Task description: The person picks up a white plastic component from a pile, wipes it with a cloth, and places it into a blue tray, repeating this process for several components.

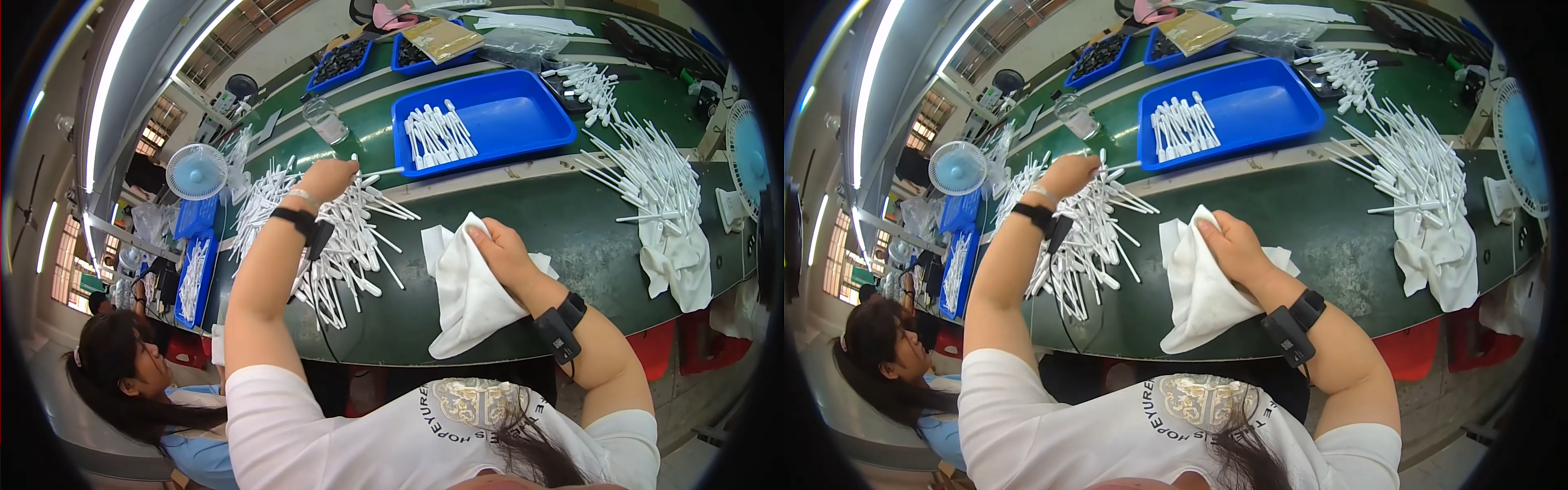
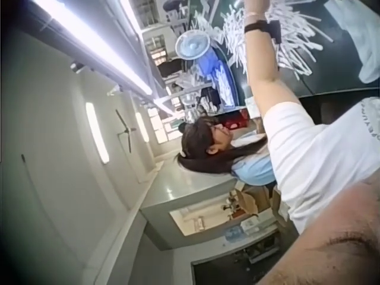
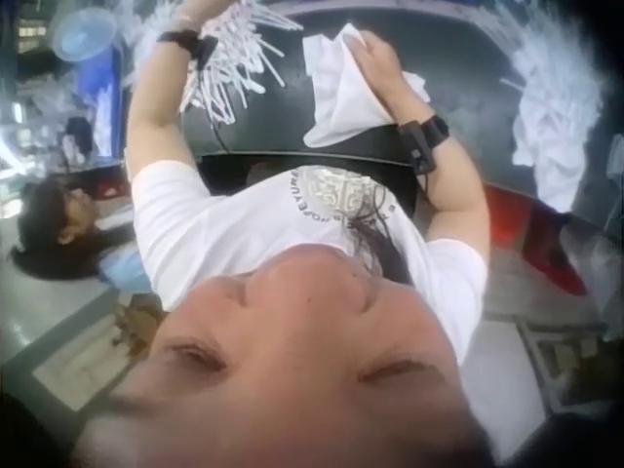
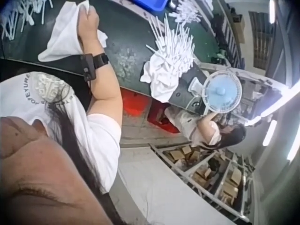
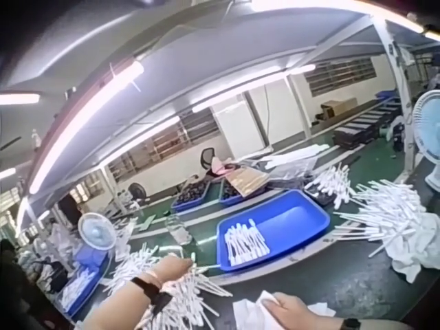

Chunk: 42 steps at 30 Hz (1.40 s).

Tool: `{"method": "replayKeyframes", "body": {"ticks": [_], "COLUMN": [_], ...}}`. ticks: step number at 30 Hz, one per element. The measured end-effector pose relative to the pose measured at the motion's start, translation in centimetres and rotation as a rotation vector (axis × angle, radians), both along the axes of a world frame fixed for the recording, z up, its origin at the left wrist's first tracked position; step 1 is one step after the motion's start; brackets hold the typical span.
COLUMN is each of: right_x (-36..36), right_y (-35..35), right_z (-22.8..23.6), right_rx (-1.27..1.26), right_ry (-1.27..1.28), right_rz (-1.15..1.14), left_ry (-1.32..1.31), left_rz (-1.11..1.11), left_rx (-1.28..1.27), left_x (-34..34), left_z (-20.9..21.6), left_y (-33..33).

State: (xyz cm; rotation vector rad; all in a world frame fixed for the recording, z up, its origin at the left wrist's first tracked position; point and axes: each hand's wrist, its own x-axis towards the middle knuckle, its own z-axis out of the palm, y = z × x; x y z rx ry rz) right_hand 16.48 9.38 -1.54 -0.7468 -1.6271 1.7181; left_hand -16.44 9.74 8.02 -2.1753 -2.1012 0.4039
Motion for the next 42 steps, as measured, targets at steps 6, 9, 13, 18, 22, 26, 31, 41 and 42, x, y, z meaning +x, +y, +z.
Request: {"method": "replayKeyframes", "body": {"ticks": [6,9,13,18,22,26,31,41,42], "right_x": [-0.2,-0.2,0.0,1.5,1.6,1.4,0.8,-0.7,-0.8], "right_y": [-0.8,-1.1,0.1,1.2,1.9,1.3,0.3,-2.4,-2.7], "right_z": [1.3,2.6,1.7,1.5,0.8,1.5,1.7,0.9,1.1], "right_rx": [-0.409,-0.493,-0.211,0.195,0.116,-0.097,-0.121,0.225,0.282], "right_ry": [0.33,0.385,0.215,-0.257,-0.226,-0.049,-0.005,-0.136,-0.122], "right_rz": [0.083,0.079,0.032,0.097,0.09,0.048,0.03,0.082,0.053], "left_ry": [-1.416,-1.753,-2.094,-2.188,-2.081,-2.136,-2.111,-1.375,-1.26], "left_rz": [0.344,0.343,0.293,0.308,0.344,0.3,0.258,0.056,-0.005], "left_rx": [-0.026,-0.002,0.112,0.099,0.039,0.021,0.019,0.33,0.402], "left_x": [5.9,10.5,12.5,13.7,14.7,15.2,15.5,18.1,18.2], "left_z": [-0.8,-2.1,-3.9,-6.1,-6.6,-6.2,-7.1,-8.4,-8.6], "left_y": [-7.1,-9.2,-9.5,-9.2,-9.6,-10.0,-9.9,-10.5,-10.5]}}
